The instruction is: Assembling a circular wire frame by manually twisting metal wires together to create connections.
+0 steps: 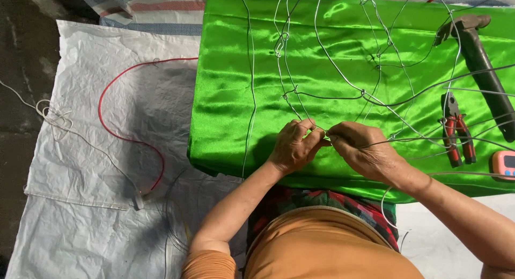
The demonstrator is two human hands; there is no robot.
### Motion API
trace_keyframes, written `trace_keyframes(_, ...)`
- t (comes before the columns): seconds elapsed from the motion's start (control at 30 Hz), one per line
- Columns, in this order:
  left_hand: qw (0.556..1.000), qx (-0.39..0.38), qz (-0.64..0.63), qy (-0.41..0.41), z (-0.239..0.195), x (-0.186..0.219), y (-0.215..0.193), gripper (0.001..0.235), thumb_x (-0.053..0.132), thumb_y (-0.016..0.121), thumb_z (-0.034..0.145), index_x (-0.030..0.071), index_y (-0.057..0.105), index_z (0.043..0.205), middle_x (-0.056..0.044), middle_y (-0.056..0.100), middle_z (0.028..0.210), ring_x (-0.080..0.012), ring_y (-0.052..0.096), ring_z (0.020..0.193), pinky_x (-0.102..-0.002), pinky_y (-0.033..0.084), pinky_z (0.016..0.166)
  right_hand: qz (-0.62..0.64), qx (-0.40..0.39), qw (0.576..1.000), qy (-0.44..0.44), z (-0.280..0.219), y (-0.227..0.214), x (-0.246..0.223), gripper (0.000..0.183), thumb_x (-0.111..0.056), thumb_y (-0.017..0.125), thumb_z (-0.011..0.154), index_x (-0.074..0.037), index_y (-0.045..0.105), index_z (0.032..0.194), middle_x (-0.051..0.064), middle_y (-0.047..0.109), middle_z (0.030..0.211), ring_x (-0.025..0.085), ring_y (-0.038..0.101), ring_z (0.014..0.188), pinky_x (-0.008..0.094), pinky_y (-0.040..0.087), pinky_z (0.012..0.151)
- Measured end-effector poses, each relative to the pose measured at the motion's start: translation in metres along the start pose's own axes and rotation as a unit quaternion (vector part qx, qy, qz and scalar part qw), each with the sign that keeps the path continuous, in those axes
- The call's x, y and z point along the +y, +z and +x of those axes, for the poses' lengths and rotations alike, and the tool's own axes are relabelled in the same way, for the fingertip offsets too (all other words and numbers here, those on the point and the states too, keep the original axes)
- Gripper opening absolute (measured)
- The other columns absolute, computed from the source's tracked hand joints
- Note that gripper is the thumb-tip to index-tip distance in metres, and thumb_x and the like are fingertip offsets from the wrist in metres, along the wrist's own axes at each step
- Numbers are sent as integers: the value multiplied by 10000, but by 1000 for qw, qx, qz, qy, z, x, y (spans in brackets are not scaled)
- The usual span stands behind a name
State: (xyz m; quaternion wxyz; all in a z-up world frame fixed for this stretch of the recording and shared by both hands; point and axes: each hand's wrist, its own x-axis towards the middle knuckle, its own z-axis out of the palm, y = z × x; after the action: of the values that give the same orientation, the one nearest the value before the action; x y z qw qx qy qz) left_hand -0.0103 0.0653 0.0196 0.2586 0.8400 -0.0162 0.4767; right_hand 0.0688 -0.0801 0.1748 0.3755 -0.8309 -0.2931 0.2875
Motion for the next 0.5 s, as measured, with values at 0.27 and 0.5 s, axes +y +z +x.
trace_keyframes(0.27, 999, 23, 30, -3, 5, 1, 4, 221, 379, 676, 968, 163, 646, 931, -17, 576, 1003, -240, 622, 756, -378, 567, 677, 45, -2, 999, 25, 5, -7, -7, 250, -94, 650, 947, -45, 764, 1164, 191, 740, 893, 234, 695, 737, 433, 602, 695)
trace_keyframes(0.5, 998, 26, 30, -56, 6, 13, 3, 305, 387, 566, 1041, 160, 619, 845, 12, 566, 974, -225, 656, 776, -357, 555, 651, 28, 2, 999, 29, 4, -2, -3, 248, -93, 653, 937, -67, 777, 1150, 160, 735, 910, 218, 699, 753, 419, 604, 701)
